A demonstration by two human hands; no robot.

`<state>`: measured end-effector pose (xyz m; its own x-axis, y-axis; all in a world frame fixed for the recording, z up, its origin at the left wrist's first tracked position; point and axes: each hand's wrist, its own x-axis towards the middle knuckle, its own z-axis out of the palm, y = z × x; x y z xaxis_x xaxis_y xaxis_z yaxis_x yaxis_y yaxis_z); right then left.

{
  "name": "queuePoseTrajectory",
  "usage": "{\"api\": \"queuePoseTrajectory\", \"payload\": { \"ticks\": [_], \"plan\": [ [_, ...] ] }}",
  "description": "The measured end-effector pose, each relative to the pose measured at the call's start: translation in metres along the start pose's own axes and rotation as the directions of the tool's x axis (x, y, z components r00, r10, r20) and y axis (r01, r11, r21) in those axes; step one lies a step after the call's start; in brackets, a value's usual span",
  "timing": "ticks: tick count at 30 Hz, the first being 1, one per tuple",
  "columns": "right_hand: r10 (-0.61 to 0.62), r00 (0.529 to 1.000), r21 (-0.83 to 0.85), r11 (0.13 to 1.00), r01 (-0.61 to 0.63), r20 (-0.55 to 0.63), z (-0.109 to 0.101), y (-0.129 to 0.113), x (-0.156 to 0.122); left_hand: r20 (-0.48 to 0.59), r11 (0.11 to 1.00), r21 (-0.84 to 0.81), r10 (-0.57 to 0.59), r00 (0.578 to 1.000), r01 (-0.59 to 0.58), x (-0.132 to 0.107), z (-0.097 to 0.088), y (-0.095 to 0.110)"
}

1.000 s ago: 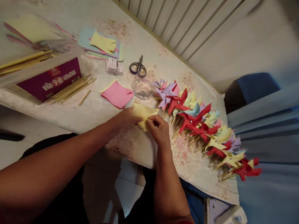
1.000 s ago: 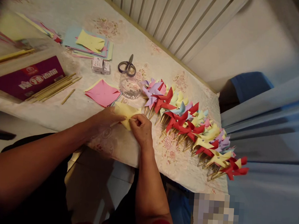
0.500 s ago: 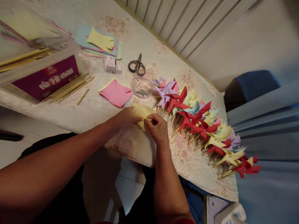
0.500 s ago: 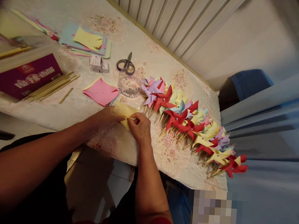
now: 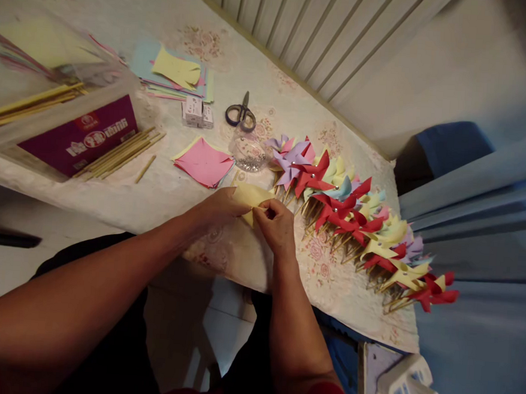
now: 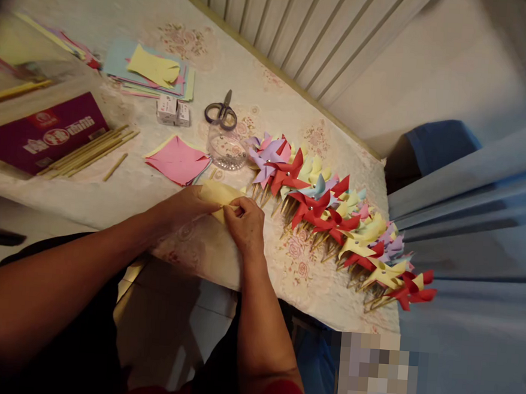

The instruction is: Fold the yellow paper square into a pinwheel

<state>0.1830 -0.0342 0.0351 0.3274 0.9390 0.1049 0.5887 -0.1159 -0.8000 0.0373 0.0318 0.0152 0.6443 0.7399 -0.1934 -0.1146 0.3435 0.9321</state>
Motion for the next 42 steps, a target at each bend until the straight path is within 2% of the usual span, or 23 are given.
{"api": "queuePoseTrajectory", "payload": {
  "ticks": [4,8,14,21,24,27,30,36,42],
  "plan": [
    [-0.004,1.0,-0.007,1.0,0.004,-0.007,0.0,0.0,0.0,0.035,0.997,-0.083,-0.002,0.999,0.005,-0.001,0.0,0.0],
    [-0.009,1.0,-0.016,1.0,0.009,-0.011,0.0,0.0,0.0,0.079,0.997,-0.072,0.018,0.997,-0.012,-0.001,-0.001,0.001],
    [-0.011,1.0,0.002,1.0,0.011,-0.024,0.0,-0.002,-0.002,-0.013,0.999,-0.051,-0.016,1.0,0.015,0.0,0.001,0.001],
    [0.023,0.999,0.031,0.999,-0.022,-0.037,0.001,-0.001,-0.002,-0.007,0.998,-0.049,-0.028,1.0,0.027,0.002,0.0,0.0],
    [0.068,0.995,0.132,0.99,-0.057,-0.076,0.002,-0.001,-0.001,-0.042,0.995,-0.094,-0.032,0.999,0.028,0.001,0.0,0.002],
    [0.136,0.986,0.33,0.939,-0.099,-0.092,0.002,-0.002,0.002,-0.04,0.991,-0.124,-0.05,0.998,0.045,0.0,0.0,0.006],
    [0.203,0.979,0.476,0.862,-0.174,-0.01,0.002,-0.001,0.004,-0.014,0.993,-0.095,-0.077,0.997,0.076,-0.002,0.0,0.009],
    [0.303,0.94,0.462,0.818,-0.341,0.157,0.002,0.008,0.001,0.038,0.998,-0.021,-0.066,0.997,0.067,-0.005,0.0,0.011],
    [0.267,0.92,0.659,0.642,-0.391,0.286,0.002,0.007,-0.001,0.058,0.996,0.042,-0.082,0.995,0.08,-0.009,0.0,0.019]
  ]
}}
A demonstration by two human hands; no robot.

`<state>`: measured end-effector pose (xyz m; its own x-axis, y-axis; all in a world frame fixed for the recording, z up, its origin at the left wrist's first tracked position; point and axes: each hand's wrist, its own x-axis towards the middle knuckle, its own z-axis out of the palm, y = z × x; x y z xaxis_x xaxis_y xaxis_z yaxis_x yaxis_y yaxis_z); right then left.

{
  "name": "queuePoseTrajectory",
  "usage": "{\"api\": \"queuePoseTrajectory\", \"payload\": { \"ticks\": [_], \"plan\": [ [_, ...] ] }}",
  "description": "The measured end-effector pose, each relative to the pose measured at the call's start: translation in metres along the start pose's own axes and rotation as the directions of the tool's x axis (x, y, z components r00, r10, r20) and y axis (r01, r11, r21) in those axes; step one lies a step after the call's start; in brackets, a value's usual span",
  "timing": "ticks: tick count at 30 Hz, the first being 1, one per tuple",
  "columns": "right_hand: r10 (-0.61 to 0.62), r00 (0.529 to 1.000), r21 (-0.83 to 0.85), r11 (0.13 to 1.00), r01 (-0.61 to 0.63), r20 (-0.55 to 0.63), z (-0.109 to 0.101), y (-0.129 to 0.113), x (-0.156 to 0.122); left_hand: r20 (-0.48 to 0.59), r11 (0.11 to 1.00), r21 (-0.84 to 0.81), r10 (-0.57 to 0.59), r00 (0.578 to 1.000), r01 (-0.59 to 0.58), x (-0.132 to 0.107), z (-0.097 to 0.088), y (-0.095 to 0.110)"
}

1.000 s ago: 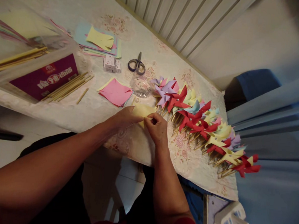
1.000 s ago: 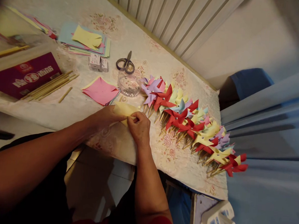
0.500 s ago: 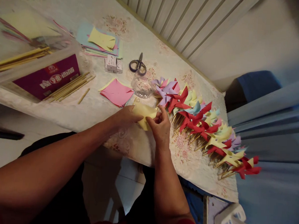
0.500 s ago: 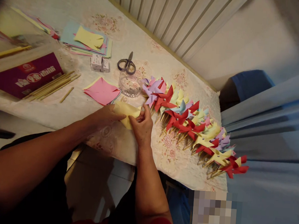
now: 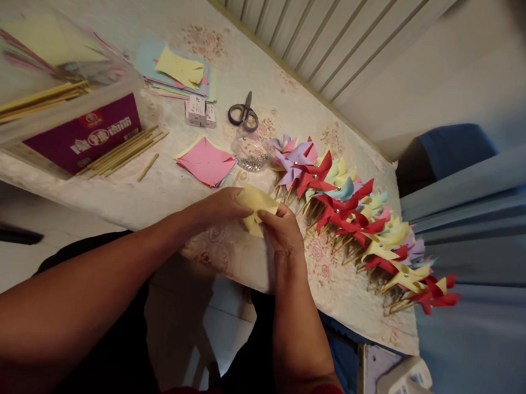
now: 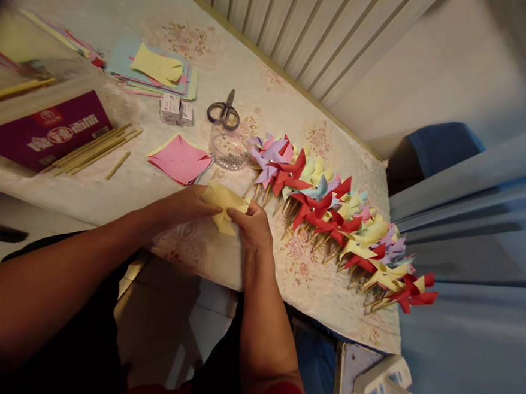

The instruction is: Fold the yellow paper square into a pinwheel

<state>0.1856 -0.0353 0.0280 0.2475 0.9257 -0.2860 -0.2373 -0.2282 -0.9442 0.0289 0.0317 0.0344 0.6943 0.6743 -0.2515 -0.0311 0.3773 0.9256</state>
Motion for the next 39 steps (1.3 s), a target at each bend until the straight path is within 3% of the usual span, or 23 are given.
{"api": "queuePoseTrajectory", "payload": {
  "ticks": [6,13,20,27,33,39],
  "plan": [
    [0.028,1.0,0.037,0.999,-0.028,0.004,0.001,0.001,0.0,0.007,1.0,-0.003,-0.002,1.0,0.002,-0.001,-0.001,0.001],
    [0.028,0.998,-0.122,0.992,-0.035,-0.063,-0.001,0.005,0.001,0.018,0.994,0.102,0.045,0.999,-0.047,-0.001,-0.001,0.002],
    [-0.033,0.998,-0.25,0.968,0.018,-0.053,-0.001,0.004,0.002,0.032,1.0,0.02,0.0,0.999,0.0,0.0,0.0,0.0],
    [-0.105,0.974,-0.058,0.994,0.095,-0.199,0.0,0.007,0.008,-0.016,0.978,-0.199,-0.059,0.998,0.055,0.0,-0.001,-0.003],
    [-0.161,0.946,0.13,0.97,0.204,-0.282,0.009,0.006,0.007,0.035,0.871,-0.487,-0.049,0.998,0.06,0.003,0.014,-0.017],
    [-0.14,0.942,0.164,0.967,0.197,-0.306,0.021,0.012,0.004,-0.039,0.839,-0.544,-0.005,0.999,-0.017,0.004,0.026,-0.021]
  ]
}}
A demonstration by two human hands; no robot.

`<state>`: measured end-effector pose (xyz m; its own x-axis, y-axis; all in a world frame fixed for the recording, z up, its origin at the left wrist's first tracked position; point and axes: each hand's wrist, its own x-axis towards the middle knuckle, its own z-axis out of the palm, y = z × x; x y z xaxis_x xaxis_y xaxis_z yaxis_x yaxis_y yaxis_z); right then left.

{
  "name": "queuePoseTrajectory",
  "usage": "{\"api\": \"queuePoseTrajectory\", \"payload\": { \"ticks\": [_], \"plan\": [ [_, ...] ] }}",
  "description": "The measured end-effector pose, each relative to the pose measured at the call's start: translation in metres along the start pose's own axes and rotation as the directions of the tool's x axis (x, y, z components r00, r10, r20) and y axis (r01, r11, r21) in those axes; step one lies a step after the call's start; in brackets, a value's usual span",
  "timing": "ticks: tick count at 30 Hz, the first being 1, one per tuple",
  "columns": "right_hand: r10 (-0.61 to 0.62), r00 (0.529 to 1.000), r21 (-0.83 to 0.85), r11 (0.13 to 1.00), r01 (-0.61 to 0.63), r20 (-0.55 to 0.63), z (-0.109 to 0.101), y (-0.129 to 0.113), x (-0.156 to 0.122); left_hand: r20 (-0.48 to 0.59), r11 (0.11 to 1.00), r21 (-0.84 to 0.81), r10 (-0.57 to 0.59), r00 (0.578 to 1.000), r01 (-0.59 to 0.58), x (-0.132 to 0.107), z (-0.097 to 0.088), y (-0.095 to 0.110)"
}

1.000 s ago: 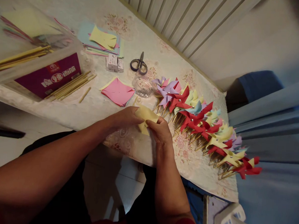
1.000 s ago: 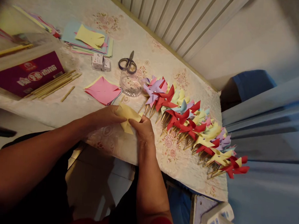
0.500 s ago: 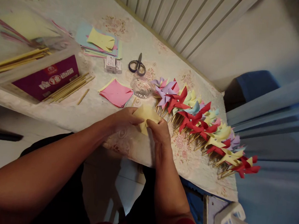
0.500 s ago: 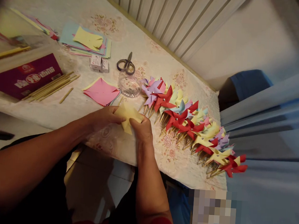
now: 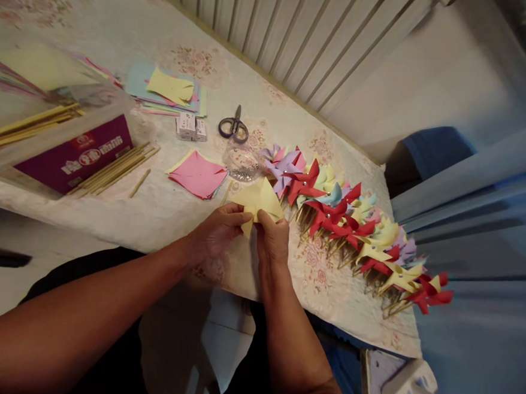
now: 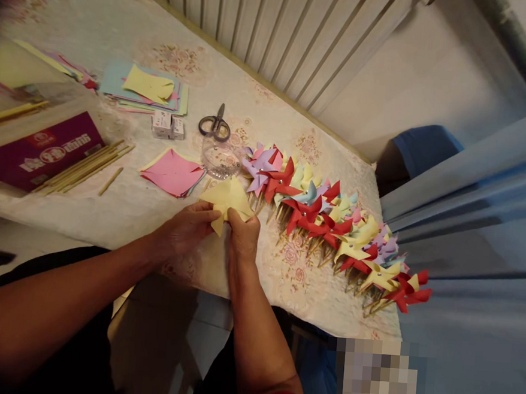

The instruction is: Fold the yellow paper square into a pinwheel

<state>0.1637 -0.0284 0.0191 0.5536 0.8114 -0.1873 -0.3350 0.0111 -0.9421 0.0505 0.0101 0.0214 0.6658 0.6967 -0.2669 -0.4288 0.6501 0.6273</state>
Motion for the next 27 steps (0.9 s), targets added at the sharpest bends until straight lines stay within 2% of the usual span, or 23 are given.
{"api": "queuePoseTrajectory", "payload": {
  "ticks": [6,13,18,20,23,27],
  "plan": [
    [-0.018,1.0,-0.027,0.999,0.018,0.003,0.009,0.004,-0.009,-0.06,0.995,-0.054,0.079,0.995,-0.083,0.002,0.005,-0.003],
    [0.002,1.0,-0.038,0.999,-0.001,0.025,0.011,0.008,-0.01,-0.072,0.994,-0.029,0.104,0.992,-0.106,0.002,0.004,0.0],
    [-0.003,0.988,-0.064,0.998,0.013,0.152,-0.002,-0.001,-0.004,-0.061,0.996,0.01,0.088,0.994,-0.088,0.004,-0.004,0.008],
    [-0.039,0.98,-0.061,0.997,0.052,0.195,-0.01,-0.008,0.001,-0.055,0.995,0.021,0.096,0.994,-0.095,0.006,-0.008,0.011],
    [-0.136,0.973,-0.078,0.985,0.153,0.189,-0.021,-0.015,0.008,-0.056,0.993,0.064,0.099,0.994,-0.095,0.007,-0.011,0.015],
    [-0.238,0.941,-0.193,0.938,0.287,0.24,-0.034,-0.018,0.016,-0.077,0.99,0.131,0.067,0.995,-0.057,0.007,-0.01,0.02]
  ]
}}
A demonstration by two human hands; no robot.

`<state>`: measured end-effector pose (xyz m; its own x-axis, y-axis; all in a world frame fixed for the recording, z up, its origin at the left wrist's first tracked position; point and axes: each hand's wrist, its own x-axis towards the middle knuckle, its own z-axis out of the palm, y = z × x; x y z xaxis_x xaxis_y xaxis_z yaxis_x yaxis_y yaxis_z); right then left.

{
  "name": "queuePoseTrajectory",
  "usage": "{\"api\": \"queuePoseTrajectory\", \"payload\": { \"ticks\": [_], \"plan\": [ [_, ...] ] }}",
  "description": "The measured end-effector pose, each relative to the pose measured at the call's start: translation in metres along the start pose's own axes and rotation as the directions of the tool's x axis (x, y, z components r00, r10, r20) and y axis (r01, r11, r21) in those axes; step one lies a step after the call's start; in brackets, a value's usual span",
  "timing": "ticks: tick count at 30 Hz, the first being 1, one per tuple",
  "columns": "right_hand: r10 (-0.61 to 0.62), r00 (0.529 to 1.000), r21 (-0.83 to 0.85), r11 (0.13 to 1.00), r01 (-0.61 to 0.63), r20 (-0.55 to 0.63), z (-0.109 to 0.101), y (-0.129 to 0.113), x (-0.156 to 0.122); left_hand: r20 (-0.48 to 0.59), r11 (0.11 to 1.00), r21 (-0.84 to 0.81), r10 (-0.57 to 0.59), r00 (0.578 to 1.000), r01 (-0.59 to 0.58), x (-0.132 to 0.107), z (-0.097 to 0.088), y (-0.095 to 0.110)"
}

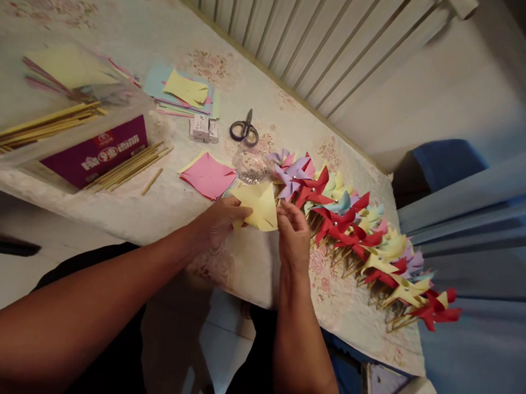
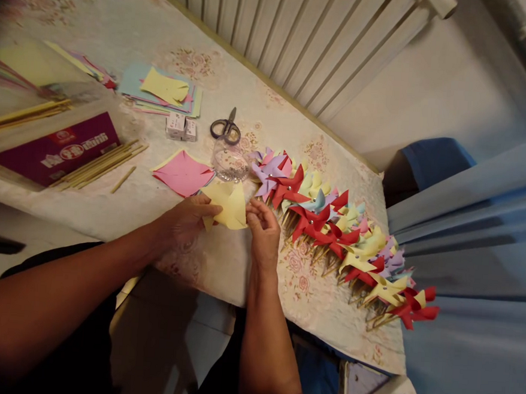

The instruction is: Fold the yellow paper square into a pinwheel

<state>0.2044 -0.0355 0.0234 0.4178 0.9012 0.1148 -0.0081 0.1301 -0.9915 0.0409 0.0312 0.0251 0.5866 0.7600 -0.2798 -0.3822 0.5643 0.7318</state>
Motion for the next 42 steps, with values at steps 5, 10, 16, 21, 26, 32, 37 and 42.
{"api": "queuePoseTrajectory", "payload": {
  "ticks": [5,10,16,21,26,32,37,42],
  "plan": [
    [-0.03,0.99,-0.151,0.987,0.051,0.139,-0.009,-0.001,-0.001,-0.016,0.997,0.069,-0.021,1.0,0.022,-0.002,0.004,0.004],
    [-0.086,0.973,-0.25,0.958,0.14,0.215,-0.011,-0.011,-0.002,0.005,0.991,0.123,-0.045,0.999,0.044,-0.003,0.003,0.004],
    [-0.152,0.951,-0.378,0.891,0.25,0.271,-0.006,-0.02,-0.002,0.034,0.981,0.187,-0.05,0.998,0.042,0.0,-0.001,-0.002],
    [-0.166,0.942,-0.454,0.843,0.29,0.293,0.0,-0.025,-0.004,0.026,0.971,0.236,-0.055,0.998,0.048,-0.002,0.002,-0.001],
    [-0.158,0.945,-0.549,0.781,0.296,0.285,0.004,-0.026,-0.006,0.022,0.971,0.235,-0.038,0.999,0.032,-0.004,0.004,0.0],
    [-0.149,0.945,-0.624,0.72,0.305,0.29,0.007,-0.023,-0.006,0.008,0.969,0.245,-0.025,1.0,0.022,-0.007,0.009,0.004],
    [-0.171,0.944,-0.648,0.691,0.319,0.283,0.009,-0.021,-0.006,0.002,0.962,0.269,-0.039,0.999,0.037,-0.009,0.011,0.006],
    [-0.196,0.937,-0.642,0.686,0.342,0.289,0.009,-0.017,-0.005,0.034,0.963,0.266,-0.039,0.999,0.029,-0.009,0.012,0.006]
  ]
}}
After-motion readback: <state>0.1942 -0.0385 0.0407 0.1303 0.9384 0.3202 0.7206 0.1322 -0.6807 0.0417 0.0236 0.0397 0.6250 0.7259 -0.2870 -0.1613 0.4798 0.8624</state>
